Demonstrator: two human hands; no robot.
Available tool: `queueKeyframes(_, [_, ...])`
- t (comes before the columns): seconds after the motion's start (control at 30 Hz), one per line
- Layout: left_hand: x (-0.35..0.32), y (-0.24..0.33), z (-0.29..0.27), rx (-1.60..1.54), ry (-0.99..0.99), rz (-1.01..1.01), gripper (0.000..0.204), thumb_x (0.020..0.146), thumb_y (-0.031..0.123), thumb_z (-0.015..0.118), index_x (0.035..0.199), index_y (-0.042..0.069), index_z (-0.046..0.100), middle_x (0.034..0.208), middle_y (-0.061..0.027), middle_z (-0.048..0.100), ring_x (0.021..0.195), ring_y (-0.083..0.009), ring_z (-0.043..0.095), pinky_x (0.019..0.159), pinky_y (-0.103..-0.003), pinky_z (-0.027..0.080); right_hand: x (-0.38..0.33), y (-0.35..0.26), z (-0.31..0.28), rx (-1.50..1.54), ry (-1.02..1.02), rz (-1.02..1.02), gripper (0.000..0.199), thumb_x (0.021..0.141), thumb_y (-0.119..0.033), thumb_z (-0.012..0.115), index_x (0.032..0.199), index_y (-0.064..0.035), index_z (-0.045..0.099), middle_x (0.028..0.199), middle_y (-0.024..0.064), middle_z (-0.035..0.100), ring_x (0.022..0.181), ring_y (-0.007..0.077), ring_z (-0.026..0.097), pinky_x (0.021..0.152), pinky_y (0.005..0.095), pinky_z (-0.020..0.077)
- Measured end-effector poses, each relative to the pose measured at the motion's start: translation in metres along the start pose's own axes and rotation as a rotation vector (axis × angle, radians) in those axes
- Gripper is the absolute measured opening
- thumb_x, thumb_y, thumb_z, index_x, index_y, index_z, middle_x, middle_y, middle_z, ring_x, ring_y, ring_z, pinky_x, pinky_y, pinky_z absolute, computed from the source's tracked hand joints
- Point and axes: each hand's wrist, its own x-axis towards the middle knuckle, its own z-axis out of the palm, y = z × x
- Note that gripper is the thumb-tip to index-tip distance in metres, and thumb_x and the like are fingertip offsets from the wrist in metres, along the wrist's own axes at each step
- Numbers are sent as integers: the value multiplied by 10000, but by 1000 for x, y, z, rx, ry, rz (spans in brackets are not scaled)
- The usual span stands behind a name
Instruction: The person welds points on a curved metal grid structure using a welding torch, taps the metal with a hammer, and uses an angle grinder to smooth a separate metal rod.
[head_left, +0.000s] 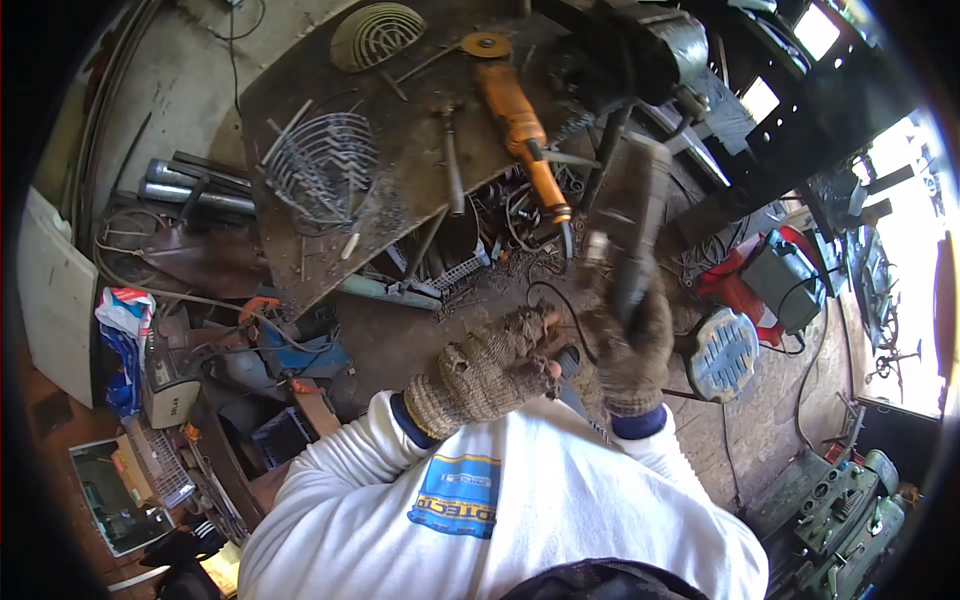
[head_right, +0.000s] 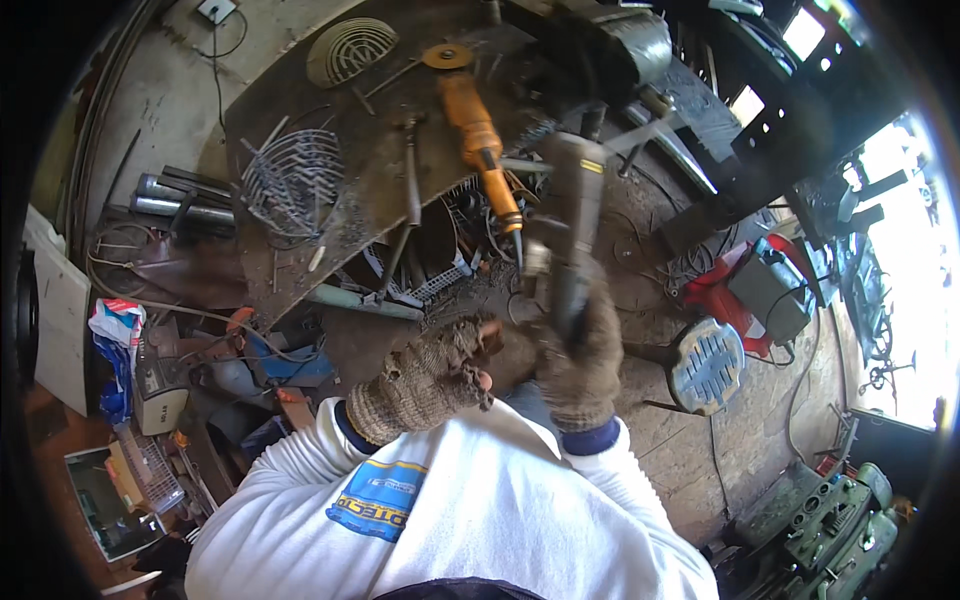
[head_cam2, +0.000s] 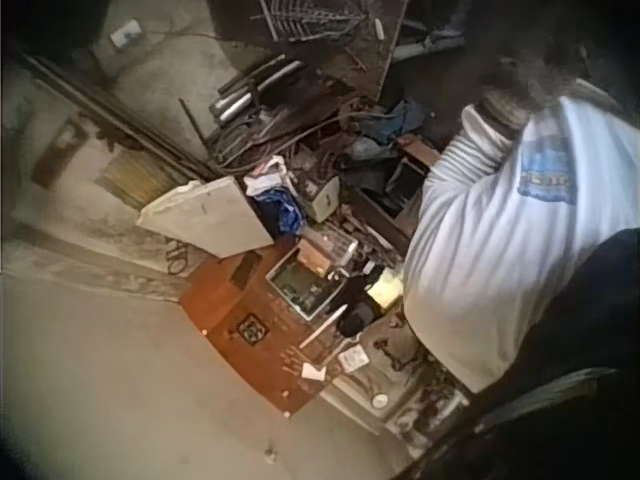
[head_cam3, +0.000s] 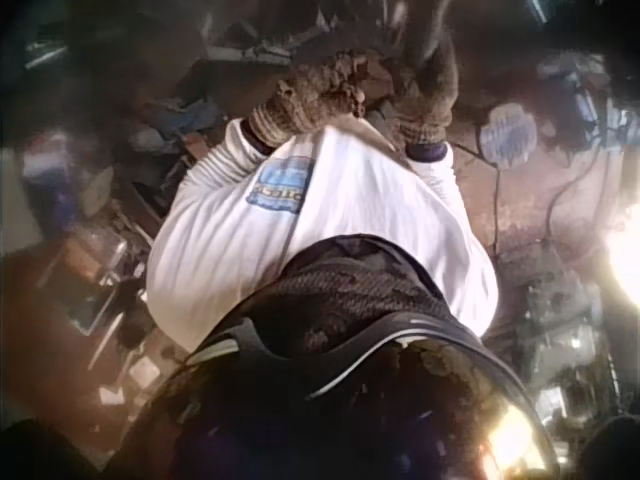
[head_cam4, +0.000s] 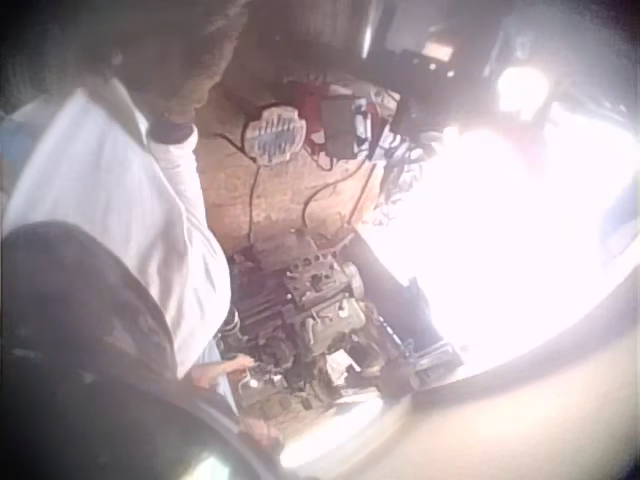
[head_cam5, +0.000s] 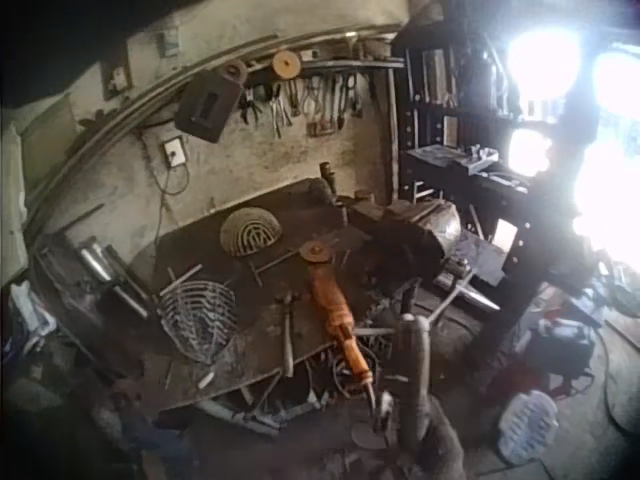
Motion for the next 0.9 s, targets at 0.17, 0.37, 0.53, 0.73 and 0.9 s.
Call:
queueKeyframes(0.17, [-63,-8,-67,-589,174,-42,542,953,183,620,1428,13,422,1335,-165,547,1157,-259,581,949,-350,500,-8,33,103,-645,-421,-175,757,778,-225,825,1387,-22,425,1125,211,607,941,369,648,746,396,561])
queueKeyframes(0.37, [-159,-50,-154,828,646,348,317,990,210,583,1263,50,586,1220,-129,615,1109,-234,600,937,-347,493,-50,54,247,-810,-661,-441,761,801,-219,759,1409,50,389,1018,213,642,917,352,674,790,379,557])
queueKeyframes(0.53, [-195,-42,-196,-954,822,257,367,952,273,662,1235,64,557,1093,-89,597,1000,-197,602,857,-321,520,-68,56,308,-821,-1169,-419,600,881,-171,652,1393,35,416,1103,214,631,961,352,663,769,404,565])
queueKeyframes(0.73, [-252,-89,-233,-1239,948,417,283,940,237,655,1183,112,582,1063,-88,611,997,-239,596,802,-452,530,71,70,305,-307,-837,-235,317,958,-160,613,1207,36,622,1117,126,694,947,193,682,784,329,558])
queueKeyframes(0.9, [-282,-132,-249,-1353,789,561,256,1007,263,515,1198,100,567,1014,-54,573,941,-192,568,801,-411,503,265,95,333,-960,-560,-328,376,928,-261,672,1221,-26,645,1094,87,712,983,175,669,814,296,529])
